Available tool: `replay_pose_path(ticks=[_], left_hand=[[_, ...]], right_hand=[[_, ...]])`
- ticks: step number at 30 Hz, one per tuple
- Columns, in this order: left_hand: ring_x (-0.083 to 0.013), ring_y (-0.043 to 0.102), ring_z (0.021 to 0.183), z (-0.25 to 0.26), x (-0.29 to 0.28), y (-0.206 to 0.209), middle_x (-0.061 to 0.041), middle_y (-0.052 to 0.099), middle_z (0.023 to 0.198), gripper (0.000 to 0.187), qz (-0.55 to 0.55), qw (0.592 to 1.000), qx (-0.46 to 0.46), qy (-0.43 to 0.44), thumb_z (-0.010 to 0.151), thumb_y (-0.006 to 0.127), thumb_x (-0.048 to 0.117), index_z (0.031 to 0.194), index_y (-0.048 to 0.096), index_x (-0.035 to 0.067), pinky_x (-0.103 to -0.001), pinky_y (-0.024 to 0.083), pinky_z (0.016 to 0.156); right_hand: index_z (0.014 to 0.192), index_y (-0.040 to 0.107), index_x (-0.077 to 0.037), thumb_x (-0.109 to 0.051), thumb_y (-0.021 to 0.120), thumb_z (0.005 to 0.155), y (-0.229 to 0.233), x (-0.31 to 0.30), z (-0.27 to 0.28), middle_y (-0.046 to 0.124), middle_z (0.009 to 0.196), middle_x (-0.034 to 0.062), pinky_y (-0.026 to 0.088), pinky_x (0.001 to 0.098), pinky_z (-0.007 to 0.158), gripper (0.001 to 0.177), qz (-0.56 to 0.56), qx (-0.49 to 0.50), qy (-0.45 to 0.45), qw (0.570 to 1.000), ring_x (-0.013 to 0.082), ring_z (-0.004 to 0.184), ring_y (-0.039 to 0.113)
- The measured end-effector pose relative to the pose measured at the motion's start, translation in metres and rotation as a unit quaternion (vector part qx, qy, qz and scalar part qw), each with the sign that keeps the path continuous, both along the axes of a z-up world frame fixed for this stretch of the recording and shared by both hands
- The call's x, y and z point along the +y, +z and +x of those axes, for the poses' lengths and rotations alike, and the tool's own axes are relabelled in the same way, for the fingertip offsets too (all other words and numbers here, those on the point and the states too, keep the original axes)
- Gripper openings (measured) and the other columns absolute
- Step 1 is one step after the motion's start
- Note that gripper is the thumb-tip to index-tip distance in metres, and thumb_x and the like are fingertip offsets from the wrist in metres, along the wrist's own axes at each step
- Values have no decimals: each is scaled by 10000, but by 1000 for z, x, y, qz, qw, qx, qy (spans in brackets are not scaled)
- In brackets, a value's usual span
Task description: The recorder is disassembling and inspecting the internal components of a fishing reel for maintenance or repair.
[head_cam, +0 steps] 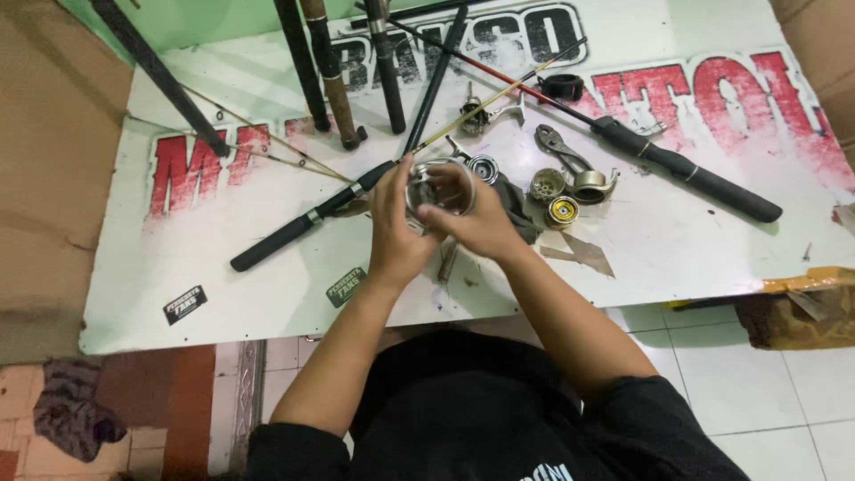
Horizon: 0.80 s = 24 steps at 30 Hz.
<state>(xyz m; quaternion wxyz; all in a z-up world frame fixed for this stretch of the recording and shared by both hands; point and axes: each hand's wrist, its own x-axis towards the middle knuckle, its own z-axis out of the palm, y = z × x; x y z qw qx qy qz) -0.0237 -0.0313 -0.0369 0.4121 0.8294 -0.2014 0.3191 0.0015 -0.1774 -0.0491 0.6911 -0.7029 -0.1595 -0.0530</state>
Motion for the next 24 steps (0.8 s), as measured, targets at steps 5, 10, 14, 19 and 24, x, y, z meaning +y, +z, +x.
replay_pose_path(ticks=[5,10,14,19,24], left_hand=[[-416,428,1434,6,15,35,-188,385,1571,992,-30,986,122,-112,799,908,210,1589,316,116,-557,465,1131],[-228,740,1030,38,35,14,-57,695,1161,428,-41,991,131,-9,964,757,276,1332,646,89,-361,603,887],[-335,668,1100,60,37,-15,-100,648,1182,397,173,966,189,23,991,646,338,1332,659,135,-461,552,943],[-318,620,1147,76,34,-26,-95,625,1208,437,293,934,198,62,1006,587,411,1338,643,133,-440,542,928],[-411,589,1176,71,36,-3,-178,599,1230,600,219,924,315,10,959,678,428,1423,569,65,-490,517,993]], right_hand=[[1194,697,-22,-123,880,828,16,-7,13,721,975,84,596,293,807,421,160,46,-15,986,146,897,688],[1200,651,4,-83,789,909,-14,-31,35,679,940,45,628,228,740,334,339,105,-13,935,122,851,689],[1216,635,-7,-114,787,911,-36,-40,33,655,972,39,631,233,739,357,333,105,-8,937,120,889,676],[1234,625,3,-167,805,885,-37,-39,35,635,1010,66,593,277,763,428,254,101,-7,962,154,930,632],[1235,611,51,-98,775,891,-50,-42,37,650,1009,127,616,300,757,409,275,100,-3,956,186,920,666]])
